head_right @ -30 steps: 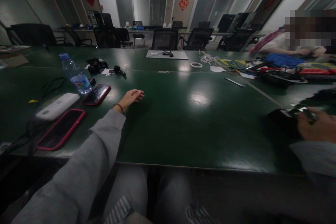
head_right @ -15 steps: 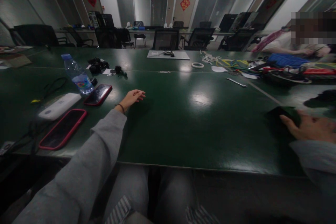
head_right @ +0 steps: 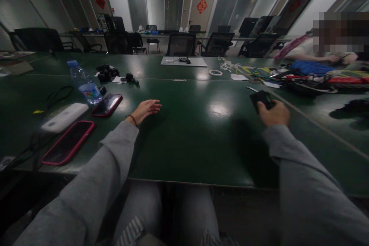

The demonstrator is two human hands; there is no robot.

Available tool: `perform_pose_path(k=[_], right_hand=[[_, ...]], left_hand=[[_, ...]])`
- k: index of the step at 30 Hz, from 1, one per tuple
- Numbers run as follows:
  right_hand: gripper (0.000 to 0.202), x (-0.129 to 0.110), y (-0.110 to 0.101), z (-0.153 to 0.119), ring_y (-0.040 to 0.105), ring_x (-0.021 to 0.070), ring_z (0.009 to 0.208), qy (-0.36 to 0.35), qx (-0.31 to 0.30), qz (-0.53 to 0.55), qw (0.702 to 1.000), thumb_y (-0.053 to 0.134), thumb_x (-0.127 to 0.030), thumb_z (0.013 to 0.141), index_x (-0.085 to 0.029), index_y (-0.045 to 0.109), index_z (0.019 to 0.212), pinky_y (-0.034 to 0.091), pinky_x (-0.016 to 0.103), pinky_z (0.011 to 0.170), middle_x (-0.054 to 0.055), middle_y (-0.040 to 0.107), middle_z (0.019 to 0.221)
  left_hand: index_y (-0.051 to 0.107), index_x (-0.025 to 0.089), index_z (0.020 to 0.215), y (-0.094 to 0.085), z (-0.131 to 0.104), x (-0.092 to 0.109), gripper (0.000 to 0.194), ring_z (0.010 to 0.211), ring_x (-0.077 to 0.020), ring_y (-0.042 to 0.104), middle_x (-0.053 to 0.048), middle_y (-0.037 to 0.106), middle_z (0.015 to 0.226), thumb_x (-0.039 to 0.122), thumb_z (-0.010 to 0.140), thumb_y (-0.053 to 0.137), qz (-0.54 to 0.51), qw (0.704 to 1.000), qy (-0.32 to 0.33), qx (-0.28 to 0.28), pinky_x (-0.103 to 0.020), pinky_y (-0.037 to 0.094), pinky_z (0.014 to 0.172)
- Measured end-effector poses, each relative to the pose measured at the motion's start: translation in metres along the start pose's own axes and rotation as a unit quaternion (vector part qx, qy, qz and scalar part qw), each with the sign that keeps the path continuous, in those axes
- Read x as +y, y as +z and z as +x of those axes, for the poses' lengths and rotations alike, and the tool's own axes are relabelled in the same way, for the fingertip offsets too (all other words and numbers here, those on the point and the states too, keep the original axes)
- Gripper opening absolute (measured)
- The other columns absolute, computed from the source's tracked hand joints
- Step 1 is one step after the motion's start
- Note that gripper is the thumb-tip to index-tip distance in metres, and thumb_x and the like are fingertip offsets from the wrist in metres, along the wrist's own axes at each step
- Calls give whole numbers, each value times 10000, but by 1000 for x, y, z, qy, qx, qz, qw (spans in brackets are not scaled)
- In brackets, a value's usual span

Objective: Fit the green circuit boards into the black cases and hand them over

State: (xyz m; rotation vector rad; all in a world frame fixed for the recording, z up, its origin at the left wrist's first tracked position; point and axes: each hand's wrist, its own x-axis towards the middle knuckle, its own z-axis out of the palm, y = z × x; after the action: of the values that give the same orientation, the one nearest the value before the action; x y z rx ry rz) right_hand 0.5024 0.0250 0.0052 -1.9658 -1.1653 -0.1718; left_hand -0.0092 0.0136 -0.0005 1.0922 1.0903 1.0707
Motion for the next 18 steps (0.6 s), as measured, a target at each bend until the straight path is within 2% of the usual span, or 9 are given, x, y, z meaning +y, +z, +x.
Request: perform_pose_path(k=[1, 4, 6, 8, 10, 12, 15, 18], right_hand=[[531, -39, 14, -21, 557, 319, 1173, 2, -23, 17, 1000, 731, -247, 812, -18, 591, 1270, 396, 494, 982, 324, 569, 1196], [541, -147, 53, -99, 519, 265, 1216, -113, -79, 135, 981, 645, -281, 887, -57, 510, 1361, 377, 411, 1071, 221, 541, 1295], [552, -200, 74, -154, 467, 285, 1254, -173, -110, 191, 960, 602, -310, 908, -65, 472, 1386, 349, 446, 1105, 212, 505, 1316], [571, -232, 89, -200, 438, 319, 1254, -221, -153, 224, 937, 577, -326, 905, -93, 442, 1410, 347, 503, 1100, 204, 494, 1288], [611, -247, 99, -229, 436, 342, 1225, -260, -199, 248, 912, 597, -336, 874, -131, 424, 1422, 352, 547, 1086, 189, 486, 1251], [648, -249, 104, -243, 435, 340, 1204, -295, -227, 261, 891, 611, -360, 853, -148, 402, 1428, 363, 560, 1079, 176, 468, 1236], [653, -244, 104, -242, 431, 308, 1210, -332, -232, 283, 869, 586, -424, 870, -136, 380, 1417, 372, 533, 1093, 167, 452, 1239], [620, -241, 102, -236, 456, 272, 1198, -317, -235, 341, 853, 565, -500, 887, -159, 395, 1375, 405, 490, 1074, 153, 454, 1251]], left_hand=[[638, 154, 1057, 3, -2, 1, 227, 852, -138, 655, -127, 686, 1121, 316, 940, 530, -25, 1000, -8, -9, -302, 494, 829], [623, 152, 1087, 11, -7, 2, 302, 929, -173, 667, -149, 669, 1168, 391, 907, 587, -83, 995, -29, -37, -330, 503, 882], [606, 162, 1117, 17, -6, 0, 372, 986, -198, 665, -154, 662, 1185, 449, 881, 612, -124, 990, -35, -50, -345, 506, 903], [604, 167, 1126, 21, -4, -4, 423, 1010, -210, 662, -146, 671, 1160, 498, 862, 618, -159, 985, -30, -64, -349, 510, 906], [619, 152, 1108, 23, 0, -9, 444, 1004, -211, 660, -139, 686, 1106, 515, 852, 623, -172, 982, -6, -72, -348, 513, 906], [611, 135, 1122, 24, 3, -13, 438, 998, -204, 656, -134, 687, 1095, 440, 818, 694, -168, 984, 22, -48, -338, 508, 918], [565, 128, 1183, 23, 6, -15, 526, 968, -191, 658, -130, 675, 1117, 277, 734, 794, -151, 988, 30, 22, -336, 504, 924], [553, 126, 1204, 22, 5, -13, 576, 920, -185, 664, -129, 670, 1110, 204, 697, 815, -141, 988, 19, 56, -350, 508, 914]])
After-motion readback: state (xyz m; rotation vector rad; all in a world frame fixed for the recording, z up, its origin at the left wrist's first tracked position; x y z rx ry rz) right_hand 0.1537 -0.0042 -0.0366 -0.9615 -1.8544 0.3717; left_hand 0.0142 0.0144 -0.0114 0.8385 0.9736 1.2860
